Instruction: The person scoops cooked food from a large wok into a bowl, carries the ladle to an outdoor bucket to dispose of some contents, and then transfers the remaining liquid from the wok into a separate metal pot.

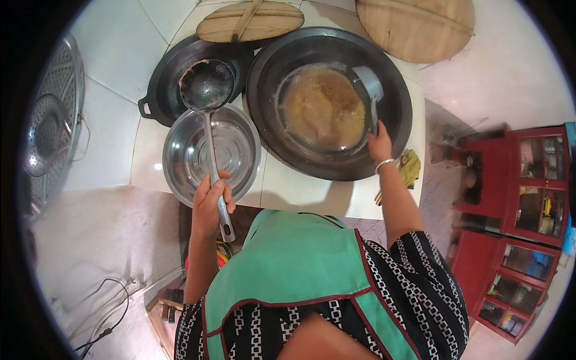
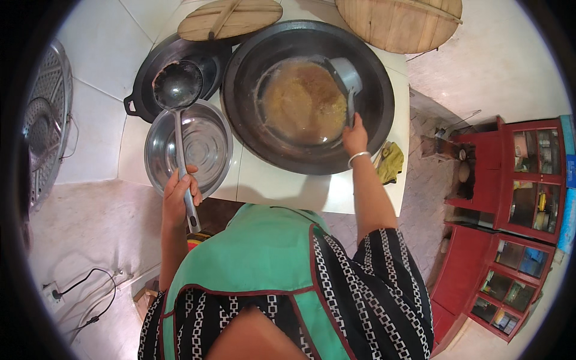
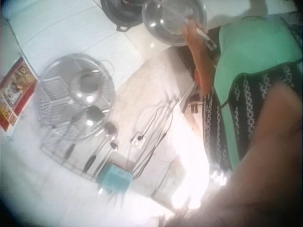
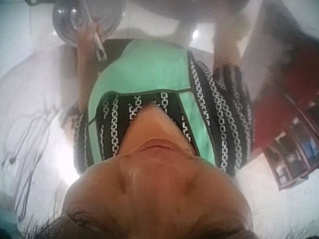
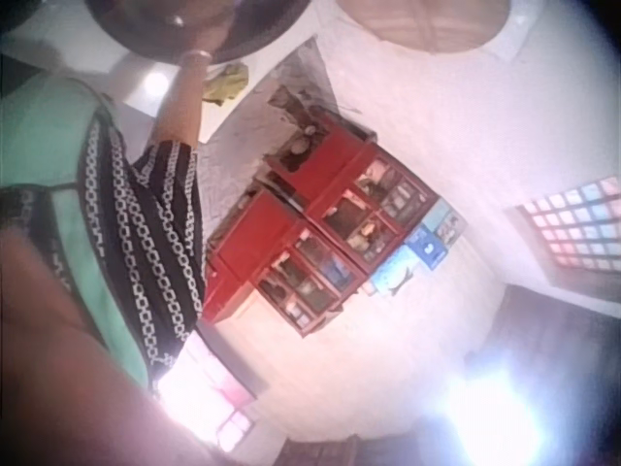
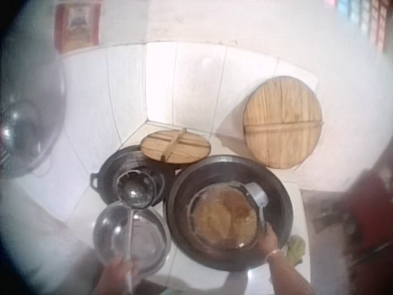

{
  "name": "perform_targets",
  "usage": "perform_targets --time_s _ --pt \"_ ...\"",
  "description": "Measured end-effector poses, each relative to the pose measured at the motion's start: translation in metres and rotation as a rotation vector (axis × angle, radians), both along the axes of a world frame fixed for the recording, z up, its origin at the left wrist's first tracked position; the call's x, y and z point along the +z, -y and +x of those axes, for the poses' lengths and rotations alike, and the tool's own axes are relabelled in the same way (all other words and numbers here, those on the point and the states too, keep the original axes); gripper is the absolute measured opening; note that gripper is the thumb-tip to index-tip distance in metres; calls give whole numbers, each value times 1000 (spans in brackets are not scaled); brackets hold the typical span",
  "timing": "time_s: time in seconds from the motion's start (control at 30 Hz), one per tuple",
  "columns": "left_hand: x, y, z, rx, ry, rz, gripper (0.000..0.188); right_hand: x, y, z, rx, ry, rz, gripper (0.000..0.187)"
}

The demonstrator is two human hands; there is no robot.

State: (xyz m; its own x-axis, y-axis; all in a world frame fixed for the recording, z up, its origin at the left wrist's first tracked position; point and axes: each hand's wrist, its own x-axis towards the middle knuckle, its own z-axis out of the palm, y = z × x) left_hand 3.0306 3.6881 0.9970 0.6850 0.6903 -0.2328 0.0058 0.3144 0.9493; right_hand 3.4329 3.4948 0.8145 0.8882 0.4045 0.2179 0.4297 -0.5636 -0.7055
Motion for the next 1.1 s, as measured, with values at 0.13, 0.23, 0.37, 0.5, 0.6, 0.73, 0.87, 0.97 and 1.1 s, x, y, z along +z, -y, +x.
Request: perform_targets --time_s 0.13,0.23,0.37,0.5,0.6,0.73,0.87,0.97,1.1 --pt "-6 14 66 36 -42 24 25 23 7 109 -21 -37 -201 54" --pt "-20 19 117 110 -44 -9 24 24 -2 183 -8 -35 -242 54" --pt "-26 46 202 186 -44 -29 24 2 10 281 51 -33 -278 54" --pt "-35 89 226 185 -36 -49 24 -65 51 286 112 -259 -62 53" --pt "-30 97 193 209 -41 -46 24 -39 40 201 108 -978 281 48" --pt "23 79 169 169 -21 -53 24 0 32 165 54 -1852 904 26" --pt "37 141 122 151 -14 -35 24 6 105 98 118 -2237 1220 21" --pt "45 178 42 132 -13 8 25 30 144 0 202 -2235 1230 15" --pt "27 150 -136 77 49 -36 25 84 144 -185 317 -2007 1204 12"
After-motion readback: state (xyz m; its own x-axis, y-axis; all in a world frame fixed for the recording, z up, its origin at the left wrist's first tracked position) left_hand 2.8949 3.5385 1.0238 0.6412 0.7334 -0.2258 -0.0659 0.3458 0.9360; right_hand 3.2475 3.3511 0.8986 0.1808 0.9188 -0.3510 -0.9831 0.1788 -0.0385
